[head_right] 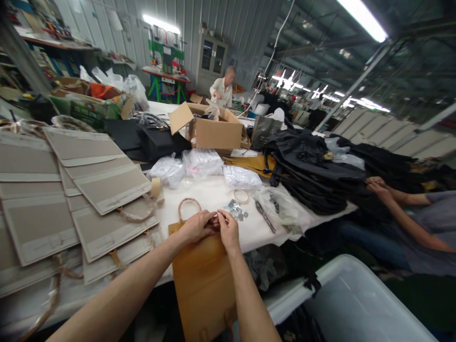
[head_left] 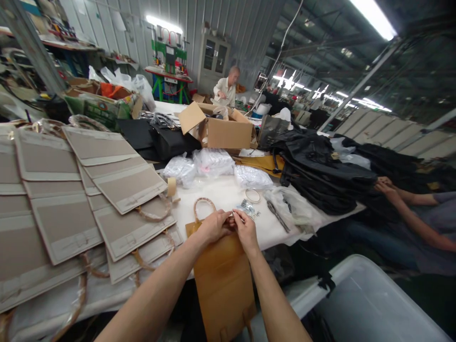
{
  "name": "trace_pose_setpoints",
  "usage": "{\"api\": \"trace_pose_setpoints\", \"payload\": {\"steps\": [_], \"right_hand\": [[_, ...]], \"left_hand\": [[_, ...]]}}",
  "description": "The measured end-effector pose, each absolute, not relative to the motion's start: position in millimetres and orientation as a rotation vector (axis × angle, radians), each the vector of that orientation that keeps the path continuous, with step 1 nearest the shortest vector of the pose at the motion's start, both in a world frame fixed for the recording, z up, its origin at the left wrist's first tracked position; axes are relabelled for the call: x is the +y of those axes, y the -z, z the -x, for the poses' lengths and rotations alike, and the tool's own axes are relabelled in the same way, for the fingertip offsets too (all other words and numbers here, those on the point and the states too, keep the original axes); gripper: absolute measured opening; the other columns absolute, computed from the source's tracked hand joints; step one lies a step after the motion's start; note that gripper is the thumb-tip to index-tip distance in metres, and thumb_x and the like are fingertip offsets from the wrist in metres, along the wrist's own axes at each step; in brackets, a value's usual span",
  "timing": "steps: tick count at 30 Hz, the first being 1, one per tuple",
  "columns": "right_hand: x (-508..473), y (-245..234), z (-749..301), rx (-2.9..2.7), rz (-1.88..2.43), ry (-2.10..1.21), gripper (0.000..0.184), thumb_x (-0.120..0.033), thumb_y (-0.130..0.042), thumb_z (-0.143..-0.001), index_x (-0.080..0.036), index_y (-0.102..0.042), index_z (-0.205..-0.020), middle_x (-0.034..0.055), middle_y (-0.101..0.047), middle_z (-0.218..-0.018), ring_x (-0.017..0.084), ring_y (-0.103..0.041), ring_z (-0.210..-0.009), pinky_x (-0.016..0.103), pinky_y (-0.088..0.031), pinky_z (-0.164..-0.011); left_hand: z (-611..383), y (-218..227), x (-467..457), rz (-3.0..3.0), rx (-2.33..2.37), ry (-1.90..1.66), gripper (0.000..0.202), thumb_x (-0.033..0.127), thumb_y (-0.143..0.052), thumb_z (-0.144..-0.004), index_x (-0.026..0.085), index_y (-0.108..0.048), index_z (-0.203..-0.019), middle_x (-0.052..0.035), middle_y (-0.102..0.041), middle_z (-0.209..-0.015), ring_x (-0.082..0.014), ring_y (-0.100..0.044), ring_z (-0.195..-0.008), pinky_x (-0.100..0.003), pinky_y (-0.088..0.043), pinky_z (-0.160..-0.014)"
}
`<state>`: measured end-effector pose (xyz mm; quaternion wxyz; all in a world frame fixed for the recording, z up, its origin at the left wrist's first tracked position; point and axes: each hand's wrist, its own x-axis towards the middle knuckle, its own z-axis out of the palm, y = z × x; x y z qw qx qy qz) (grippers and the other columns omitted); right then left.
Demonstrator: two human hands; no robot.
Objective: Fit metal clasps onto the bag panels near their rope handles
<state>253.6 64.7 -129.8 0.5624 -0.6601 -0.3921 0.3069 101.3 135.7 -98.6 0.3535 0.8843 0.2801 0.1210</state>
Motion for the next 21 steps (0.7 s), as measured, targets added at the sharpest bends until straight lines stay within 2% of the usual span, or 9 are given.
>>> {"api": "trace_pose_setpoints", "payload": {"steps": [2, 5, 9, 14, 18, 21], "right_hand": [[63.3, 133.8, -256.0, -0.941, 1.561, -0.726, 0.046, -0.057, -0.063, -0.092, -0.017, -0.073, -0.113, 0.0082, -0.076, -0.086, 0.023, -0.069, -0.073, 0.035, -0.060, -0.067], [60.7, 132.8, -255.1, -0.975, 1.562, -0.740, 0.041, -0.053, -0.064, -0.092, -0.017, -0.073, -0.110, 0.0036, -0.070, -0.075, 0.020, -0.064, -0.065, 0.031, -0.054, -0.060], [59.6, 128.9, -252.3, -0.999, 1.565, -0.743, 0.036, -0.050, -0.065, -0.092, -0.018, -0.072, -0.106, 0.0023, -0.068, -0.075, 0.018, -0.062, -0.065, 0.030, -0.052, -0.064], [60.4, 129.9, -254.5, -1.046, 1.585, -0.747, 0.034, -0.048, -0.067, -0.092, -0.017, -0.073, -0.104, 0.0027, -0.069, -0.077, 0.017, -0.062, -0.067, 0.030, -0.050, -0.067], [60.8, 132.0, -258.5, -1.014, 1.523, -0.929, 0.038, -0.052, -0.071, -0.089, -0.017, -0.072, -0.105, 0.0011, -0.068, -0.069, 0.018, -0.062, -0.063, 0.028, -0.047, -0.060], [60.8, 133.4, -260.8, -0.966, 1.489, -0.966, 0.038, -0.052, -0.073, -0.088, -0.017, -0.071, -0.104, 0.0001, -0.067, -0.065, 0.017, -0.061, -0.059, 0.028, -0.046, -0.058]], "left_hand": [[-91.6, 98.9, 129.0, -2.289, 0.709, -0.365, 0.041, 0.026, -0.074, -0.088, 0.020, -0.057, -0.126, -0.0071, -0.063, -0.113, -0.0254, -0.062, -0.106, -0.035, -0.050, -0.097], [-79.3, 98.8, 115.7, -2.327, 0.779, -0.498, 0.036, 0.024, -0.068, -0.093, 0.020, -0.053, -0.126, -0.0083, -0.058, -0.122, -0.0248, -0.060, -0.112, -0.036, -0.050, -0.101], [-71.7, 89.5, 110.7, -2.460, 1.056, -0.561, 0.042, 0.026, -0.073, -0.091, 0.017, -0.052, -0.126, -0.0139, -0.056, -0.131, -0.0315, -0.054, -0.124, -0.043, -0.046, -0.109], [-77.2, 67.6, 127.9, -2.423, 1.356, -0.110, 0.053, 0.052, -0.078, -0.084, 0.012, -0.064, -0.116, -0.0195, -0.066, -0.119, -0.0378, -0.061, -0.117, -0.046, -0.048, -0.104], [-91.7, 60.8, 144.0, -2.344, 1.407, 0.029, 0.068, 0.056, -0.085, -0.072, 0.008, -0.068, -0.118, -0.0254, -0.071, -0.118, -0.0432, -0.065, -0.116, -0.047, -0.051, -0.099], [-101.4, 62.6, 153.2, -2.248, 1.384, 0.104, 0.063, 0.056, -0.088, -0.064, 0.011, -0.074, -0.107, -0.0224, -0.077, -0.108, -0.0414, -0.071, -0.106, -0.043, -0.056, -0.090]]}}
